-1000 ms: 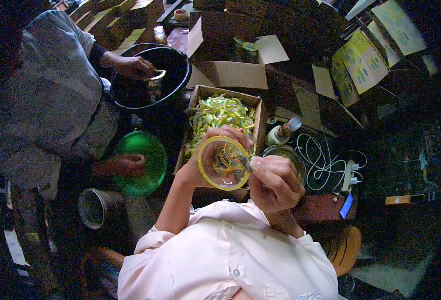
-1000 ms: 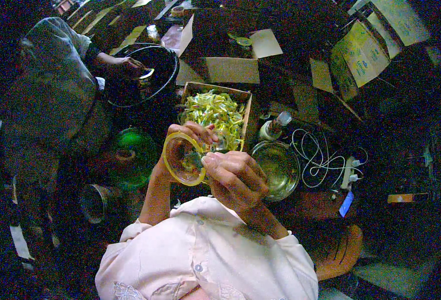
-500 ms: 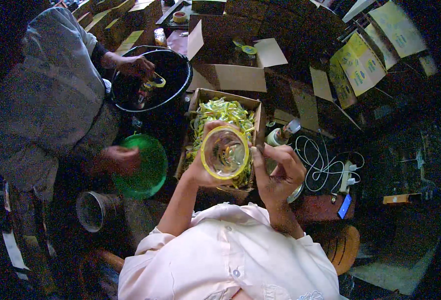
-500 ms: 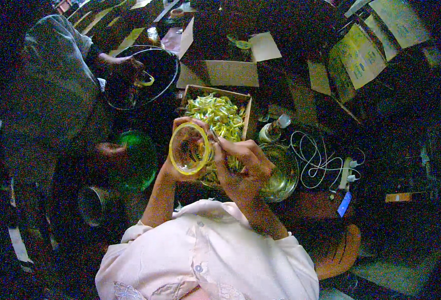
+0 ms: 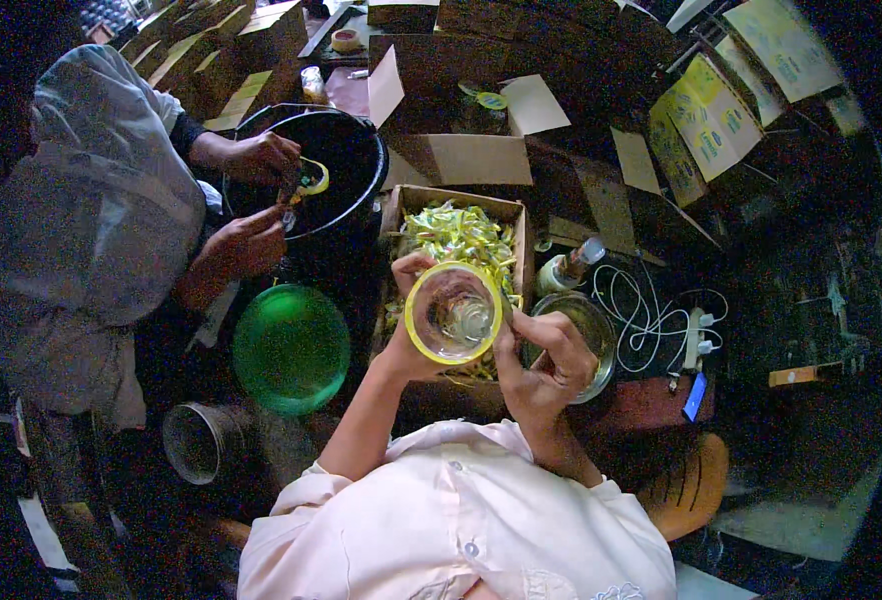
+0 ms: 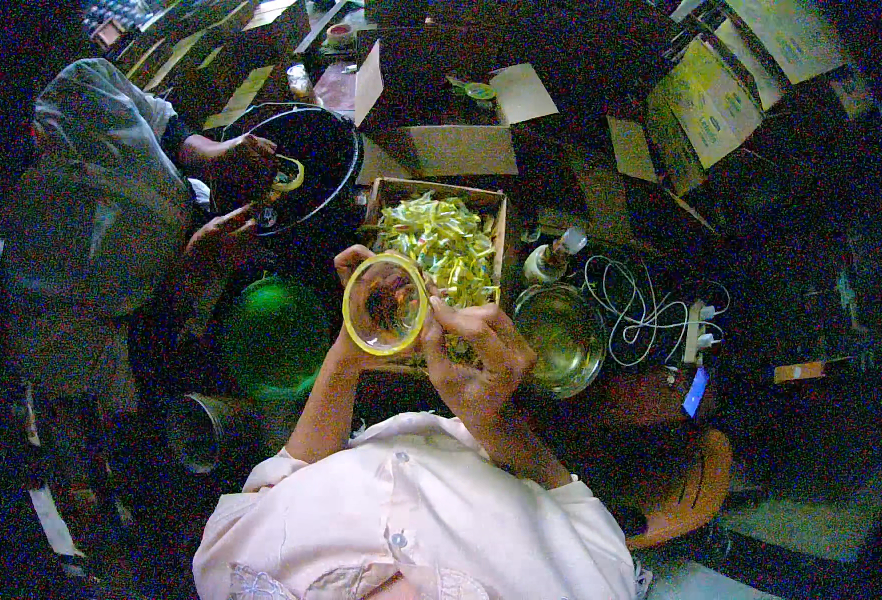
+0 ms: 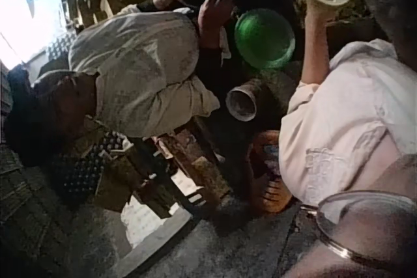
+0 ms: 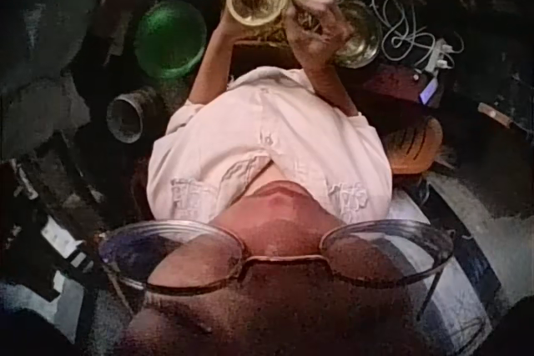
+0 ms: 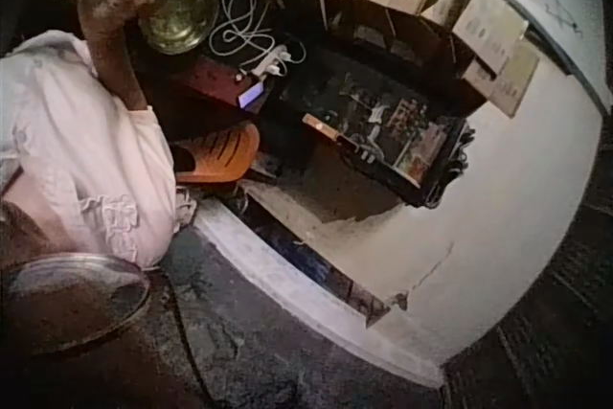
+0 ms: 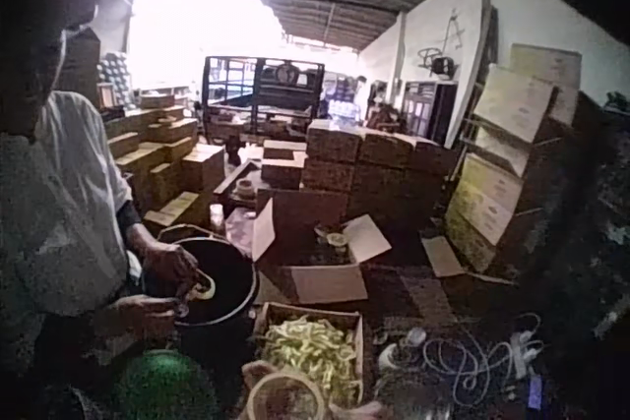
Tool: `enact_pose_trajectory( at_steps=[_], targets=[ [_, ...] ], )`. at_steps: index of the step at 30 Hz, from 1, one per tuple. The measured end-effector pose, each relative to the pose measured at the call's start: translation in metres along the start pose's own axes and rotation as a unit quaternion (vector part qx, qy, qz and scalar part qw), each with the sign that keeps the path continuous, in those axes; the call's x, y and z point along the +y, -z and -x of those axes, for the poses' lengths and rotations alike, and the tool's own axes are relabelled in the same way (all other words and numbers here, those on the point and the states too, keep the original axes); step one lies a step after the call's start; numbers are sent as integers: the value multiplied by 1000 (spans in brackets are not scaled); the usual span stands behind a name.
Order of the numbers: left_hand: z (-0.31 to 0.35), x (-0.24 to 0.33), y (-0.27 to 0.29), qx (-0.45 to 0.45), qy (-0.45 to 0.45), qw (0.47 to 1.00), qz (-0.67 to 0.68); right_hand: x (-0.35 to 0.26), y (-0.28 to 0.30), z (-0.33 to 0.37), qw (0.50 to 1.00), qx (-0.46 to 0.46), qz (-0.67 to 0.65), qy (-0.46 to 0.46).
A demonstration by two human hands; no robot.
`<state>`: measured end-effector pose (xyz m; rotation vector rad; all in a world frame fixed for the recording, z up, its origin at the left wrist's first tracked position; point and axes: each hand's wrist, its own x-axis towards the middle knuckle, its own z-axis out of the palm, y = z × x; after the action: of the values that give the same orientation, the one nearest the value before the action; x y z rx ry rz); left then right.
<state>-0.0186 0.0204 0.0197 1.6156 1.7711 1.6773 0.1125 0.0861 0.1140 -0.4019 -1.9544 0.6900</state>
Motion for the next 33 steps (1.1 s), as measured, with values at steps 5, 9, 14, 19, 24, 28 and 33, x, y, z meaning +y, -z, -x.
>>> enact_pose_trajectory(
  at_steps=[5,9,14,19,24,28,33],
  targets=[
    [4,-4,7,45,2,990,133,-10,-13,-2,999,17,31,18],
    [-2,1,23,2,22,991,135,-10,-20,1,999,26,43,11],
    [-5,5,32,-7,-78,996,38,-10,-22,3,998,13,60,-14],
    [-10,8,32,-40,-102,993,54,-4,-22,-6,1000,5,13,-10],
    [-16,-2,27,-19,-48,981,186,0,-22,-7,997,56,33,-41],
    [-23,-5,25,21,-79,977,197,0,-20,-6,999,25,12,-28],
    [-20,0,25,19,-63,987,144,5,-22,-6,999,15,36,1]
  ],
)
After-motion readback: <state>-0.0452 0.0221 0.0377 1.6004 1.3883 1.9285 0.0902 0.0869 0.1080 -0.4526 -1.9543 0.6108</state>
